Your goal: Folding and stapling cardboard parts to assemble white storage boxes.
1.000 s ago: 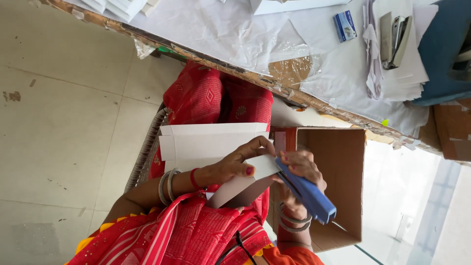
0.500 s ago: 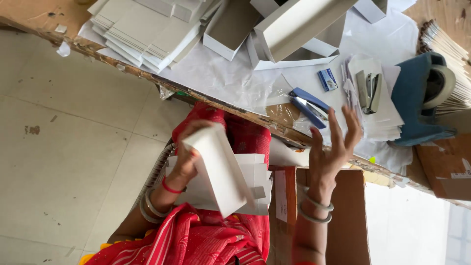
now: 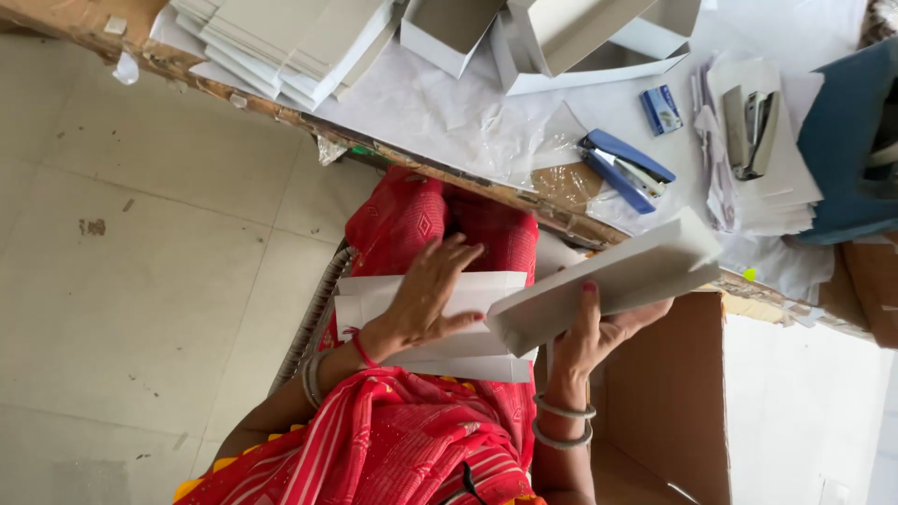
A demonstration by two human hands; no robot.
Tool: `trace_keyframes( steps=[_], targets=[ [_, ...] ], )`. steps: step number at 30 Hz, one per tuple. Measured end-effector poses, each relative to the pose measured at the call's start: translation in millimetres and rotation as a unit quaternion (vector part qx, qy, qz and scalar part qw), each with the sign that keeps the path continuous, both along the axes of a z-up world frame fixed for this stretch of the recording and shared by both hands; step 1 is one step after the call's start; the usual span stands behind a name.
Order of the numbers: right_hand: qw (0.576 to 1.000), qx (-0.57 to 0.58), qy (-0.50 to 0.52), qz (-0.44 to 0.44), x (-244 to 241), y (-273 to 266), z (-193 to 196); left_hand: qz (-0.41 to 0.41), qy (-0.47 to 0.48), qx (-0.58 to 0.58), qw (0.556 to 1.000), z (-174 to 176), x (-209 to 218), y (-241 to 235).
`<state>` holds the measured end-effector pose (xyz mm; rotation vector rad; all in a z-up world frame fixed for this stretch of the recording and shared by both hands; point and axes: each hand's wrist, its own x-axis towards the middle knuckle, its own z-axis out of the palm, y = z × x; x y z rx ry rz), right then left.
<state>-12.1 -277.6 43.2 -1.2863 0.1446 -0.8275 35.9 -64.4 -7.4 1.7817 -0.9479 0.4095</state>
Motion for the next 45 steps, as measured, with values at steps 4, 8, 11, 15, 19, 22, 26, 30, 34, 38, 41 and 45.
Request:
trace_keyframes(
  steps=[4,8,11,15,19,22,26,30,34,38,41,45],
  targets=[
    [0.989,-0.139,0.032,-0.05,-16.7,-17.4,-15.1,-0.002,0.235,0.332,0.914,-51.3,0.2,-1.1],
    [0.998,-0.049,0.001,-0.046,-21.0,-12.8,-1.6,-0.075,0.273,0.326,0.902,-39.4,1.0,-1.1],
    [0.996,-0.041,0.02,-0.075,-25.4,-25.1,-3.3,-0.096,0.253,0.409,0.871,-34.6,9.6,11.8],
    [0.985,-0.129,0.019,-0.112,-35.6,-43.5,-3.5,0.097,0.199,0.338,0.915,-18.1,37.2,48.0],
    [0.998,0.01,-0.033,-0.046,-38.2,-17.4,42.8,0.209,0.057,0.415,0.884,-1.9,62.2,66.4],
    [0.997,0.045,-0.048,-0.035,-39.4,-2.3,48.1,0.108,0.063,0.447,0.886,-58.2,54.4,43.7],
    [0.997,-0.049,-0.017,-0.051,-53.0,-6.5,10.1,0.056,0.082,0.465,0.88,-63.3,25.8,10.3],
    [0.987,-0.153,0.044,-0.02,-49.3,6.5,-13.9,0.001,0.178,0.44,0.88,33.1,1.5,18.3],
    [0.984,-0.076,0.121,0.105,-45.5,25.5,-26.9,-0.031,0.129,0.204,0.97,116.0,-15.6,36.7],
    [0.971,-0.053,0.154,0.177,-39.5,52.0,-16.2,0.018,0.028,0.015,0.999,78.7,-22.2,5.9],
    [0.954,-0.234,0.094,0.16,-29.3,55.7,-12.1,-0.043,0.053,-0.07,0.995,34.7,-32.0,-9.3],
    [0.977,-0.105,0.042,0.179,-24.4,44.0,-17.3,-0.107,0.121,-0.086,0.983,62.2,-24.3,-8.3]
  ],
)
